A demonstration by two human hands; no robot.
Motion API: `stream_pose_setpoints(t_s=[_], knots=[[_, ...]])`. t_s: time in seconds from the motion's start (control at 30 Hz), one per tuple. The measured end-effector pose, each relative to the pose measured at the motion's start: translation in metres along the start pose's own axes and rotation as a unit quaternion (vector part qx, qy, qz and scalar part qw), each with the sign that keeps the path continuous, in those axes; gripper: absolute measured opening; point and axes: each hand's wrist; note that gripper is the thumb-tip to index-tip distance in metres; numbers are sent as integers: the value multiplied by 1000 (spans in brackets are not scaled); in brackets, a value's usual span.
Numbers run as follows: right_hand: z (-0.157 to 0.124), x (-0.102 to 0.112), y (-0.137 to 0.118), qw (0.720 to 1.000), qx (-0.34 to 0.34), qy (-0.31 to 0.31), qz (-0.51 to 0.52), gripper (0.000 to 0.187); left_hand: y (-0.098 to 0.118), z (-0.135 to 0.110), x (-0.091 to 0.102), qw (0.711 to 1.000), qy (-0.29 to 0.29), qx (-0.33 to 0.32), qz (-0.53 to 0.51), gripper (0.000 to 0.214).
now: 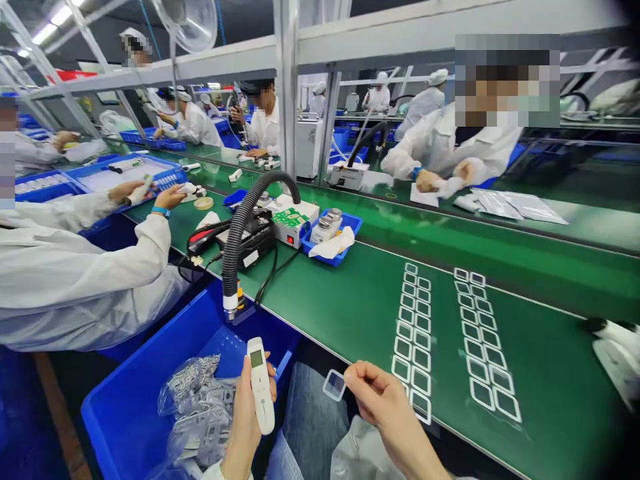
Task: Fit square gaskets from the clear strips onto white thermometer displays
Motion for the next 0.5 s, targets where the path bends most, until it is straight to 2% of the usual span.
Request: stream_pose_setpoints(t_s=[0.1, 0.2, 0.5], knots=[[-1, 20, -2, 996, -84, -7, 25, 41, -18, -31, -12, 999, -22, 29, 40, 56], [1, 33, -3, 992, -118, -20, 42, 36, -29, -56, -24, 994, -56, 45, 85, 57], [9, 53, -6, 988, -147, -25, 44, 25, -27, -86, -53, 978, -102, 86, 160, 64]])
Point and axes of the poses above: each hand's wrist, its own z-axis towards the middle knuckle, its own x-axis out of the back of the hand, y = z × x, and after that the axes turned 11 degrees about y, right-handed
